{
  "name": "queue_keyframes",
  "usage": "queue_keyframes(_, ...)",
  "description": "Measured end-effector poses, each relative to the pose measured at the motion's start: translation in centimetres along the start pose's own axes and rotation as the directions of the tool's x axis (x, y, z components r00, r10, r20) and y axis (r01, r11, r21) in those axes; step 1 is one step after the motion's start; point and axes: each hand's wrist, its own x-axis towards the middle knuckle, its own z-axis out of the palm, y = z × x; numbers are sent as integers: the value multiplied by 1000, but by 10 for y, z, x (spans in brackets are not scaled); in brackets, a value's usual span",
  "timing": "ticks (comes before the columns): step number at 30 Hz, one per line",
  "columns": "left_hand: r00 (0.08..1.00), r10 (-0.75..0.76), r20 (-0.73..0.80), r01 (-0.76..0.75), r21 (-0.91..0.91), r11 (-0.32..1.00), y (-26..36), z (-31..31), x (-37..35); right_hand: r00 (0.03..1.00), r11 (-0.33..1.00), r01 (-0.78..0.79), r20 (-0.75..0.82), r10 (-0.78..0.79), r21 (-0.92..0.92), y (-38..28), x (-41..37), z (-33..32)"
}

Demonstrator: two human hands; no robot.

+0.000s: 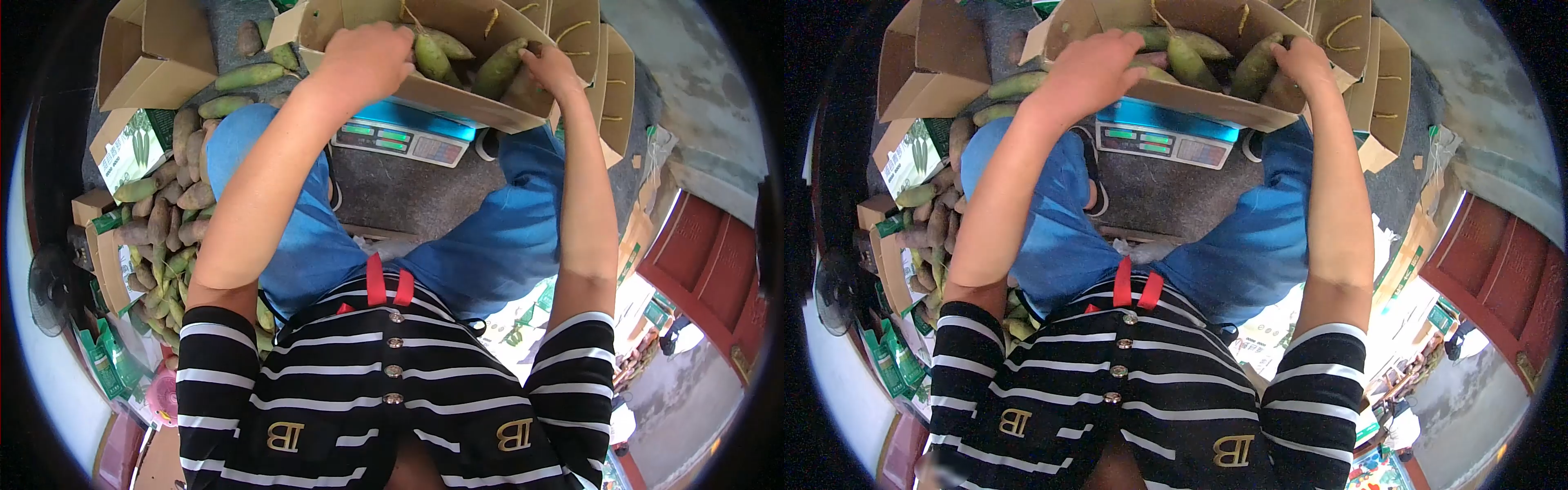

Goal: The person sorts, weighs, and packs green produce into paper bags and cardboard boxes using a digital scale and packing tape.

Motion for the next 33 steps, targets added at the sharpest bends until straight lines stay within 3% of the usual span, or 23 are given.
queue_keyframes(4,997,19,71,-20,20,1000,3,1,2,991,979,-118,88,105,168,4,21,21)
queue_keyframes(7,992,-15,127,7,61,998,5,4,5,994,957,-103,-4,108,270,15,40,44)
queue_keyframes(10,985,-25,171,17,44,999,8,8,7,992,879,-120,13,128,461,12,34,42)
queue_keyframes(13,980,-10,197,7,13,1000,11,7,7,1000,911,-14,15,9,411,2,26,39)
queue_keyframes(16,977,1,213,-6,24,1000,11,10,10,971,931,233,-14,-239,282,-7,25,40)
queue_keyframes(17,975,3,222,-8,23,1000,12,10,10,926,886,376,-75,-370,270,-11,24,43)
queue_keyframes(20,968,4,252,-6,6,1000,16,9,12,804,774,587,-56,-592,237,-36,7,42)
queue_keyframes(21,964,2,266,-1,-5,1000,16,9,13,803,776,510,117,-584,371,-43,1,47)
queue_keyframes(22,960,-3,278,8,-15,1000,16,10,14,765,833,478,333,-551,279,-55,-3,47)
queue_keyframes(24,964,7,266,-3,-14,1000,15,12,13,821,867,476,278,-498,147,-71,-17,56)
queue_keyframes(27,960,-3,281,7,-12,1000,14,14,13,822,823,548,87,-563,152,-71,-22,46)
queue_keyframes(30,954,-24,298,25,0,1000,14,12,14,909,904,367,294,-297,-220,-68,-25,30)
queue_keyframes(33,947,-23,321,27,-8,1000,15,9,13,908,901,377,275,-315,-213,-70,-34,24)
